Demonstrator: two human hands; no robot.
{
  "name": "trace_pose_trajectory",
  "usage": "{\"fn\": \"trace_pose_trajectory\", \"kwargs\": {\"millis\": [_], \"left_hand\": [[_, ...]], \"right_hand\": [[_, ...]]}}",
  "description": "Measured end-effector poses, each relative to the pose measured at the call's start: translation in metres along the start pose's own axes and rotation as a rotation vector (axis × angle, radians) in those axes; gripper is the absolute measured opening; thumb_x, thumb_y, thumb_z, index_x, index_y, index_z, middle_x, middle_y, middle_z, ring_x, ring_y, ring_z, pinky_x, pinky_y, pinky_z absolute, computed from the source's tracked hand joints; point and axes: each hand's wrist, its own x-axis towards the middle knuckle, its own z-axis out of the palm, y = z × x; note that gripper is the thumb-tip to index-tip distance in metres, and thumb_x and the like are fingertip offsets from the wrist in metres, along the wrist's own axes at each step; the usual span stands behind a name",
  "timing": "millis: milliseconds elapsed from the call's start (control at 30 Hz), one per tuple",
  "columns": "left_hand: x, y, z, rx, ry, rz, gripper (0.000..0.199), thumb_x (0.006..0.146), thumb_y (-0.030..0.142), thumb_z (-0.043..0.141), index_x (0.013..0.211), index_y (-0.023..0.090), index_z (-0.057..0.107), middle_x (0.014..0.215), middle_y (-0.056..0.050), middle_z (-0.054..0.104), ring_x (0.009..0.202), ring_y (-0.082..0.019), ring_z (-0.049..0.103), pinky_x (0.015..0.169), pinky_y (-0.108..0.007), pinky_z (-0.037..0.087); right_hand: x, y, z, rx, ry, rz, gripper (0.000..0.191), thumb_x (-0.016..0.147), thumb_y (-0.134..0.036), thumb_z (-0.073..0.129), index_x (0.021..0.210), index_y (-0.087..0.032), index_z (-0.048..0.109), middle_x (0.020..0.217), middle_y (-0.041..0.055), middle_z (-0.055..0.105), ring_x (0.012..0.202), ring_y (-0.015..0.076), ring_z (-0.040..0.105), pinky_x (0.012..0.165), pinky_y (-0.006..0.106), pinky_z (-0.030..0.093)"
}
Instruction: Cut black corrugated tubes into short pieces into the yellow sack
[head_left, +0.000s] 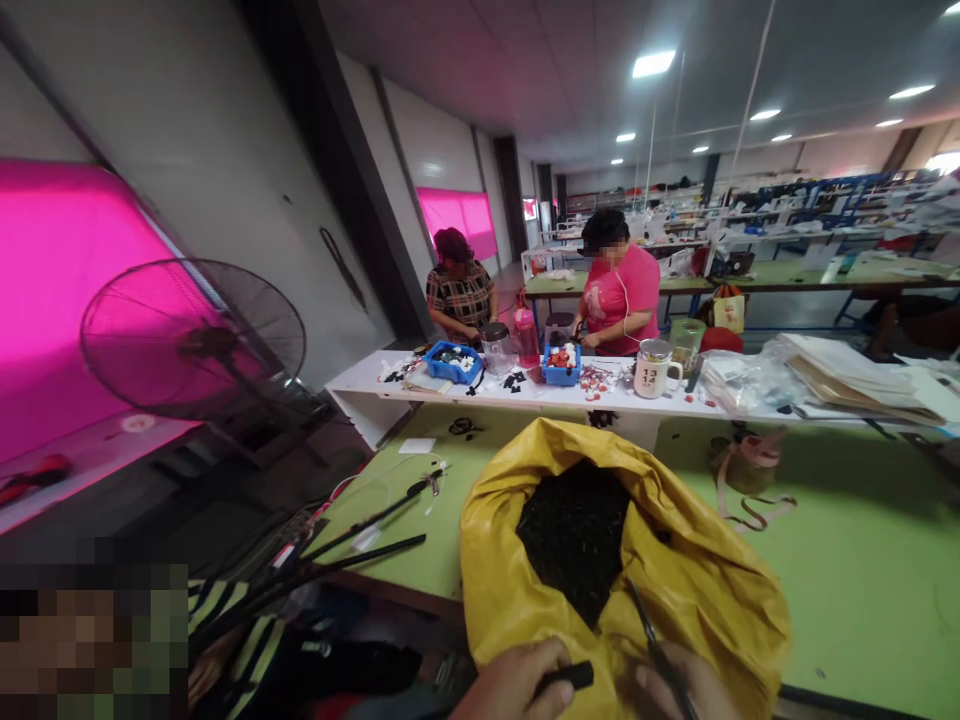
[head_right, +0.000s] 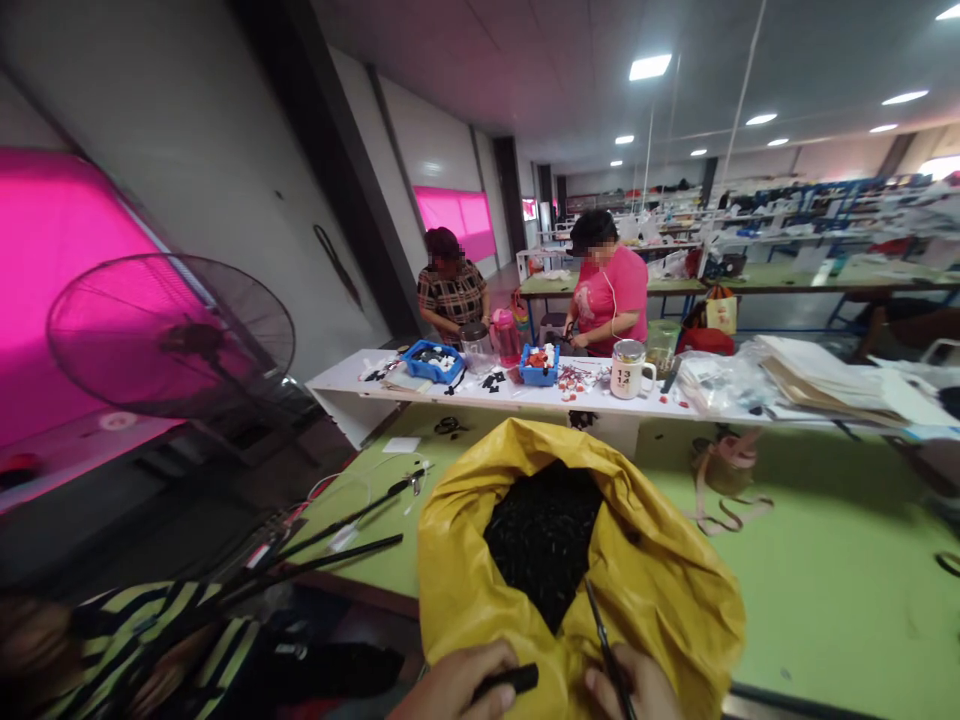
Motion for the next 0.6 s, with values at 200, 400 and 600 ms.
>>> {"fn": "trace_pose_trajectory", "kwargs": {"millis": [200,400,600], "left_hand": [[0.006,0.007,0.002,0.015,0.141,-0.103,0.024,0.091,0.032,0.057,0.110,0.026,0.069,0.114,-0.003,0.078,0.107,-0.022,0.071,0.091,-0.027,0.050],[-0.007,-0.030,-0.019,0.068,0.726,-0.521,0.019,0.091,0.041,0.063,0.102,0.027,0.067,0.108,-0.004,0.081,0.103,-0.025,0.076,0.082,-0.027,0.052],[-0.014,-0.029,-0.050,0.160,0.885,-0.705,0.028,0.093,0.053,0.058,0.101,0.027,0.064,0.091,-0.006,0.080,0.096,-0.031,0.077,0.072,-0.031,0.051]], "right_hand": [[0.001,-0.019,0.005,-0.138,-0.045,-0.053,0.043,0.077,-0.063,0.070,0.076,-0.021,0.074,0.074,0.0062,0.071,0.073,0.0262,0.068,0.066,0.031,0.055],[0.000,-0.040,-0.041,-0.376,0.268,-0.086,0.056,0.069,-0.077,0.065,0.064,-0.021,0.063,0.060,0.0043,0.063,0.058,0.0229,0.063,0.055,0.029,0.050],[-0.005,-0.072,-0.088,-0.447,0.496,0.000,0.059,0.066,-0.081,0.060,0.070,-0.022,0.067,0.064,0.0060,0.068,0.063,0.0261,0.068,0.058,0.031,0.053]]}}
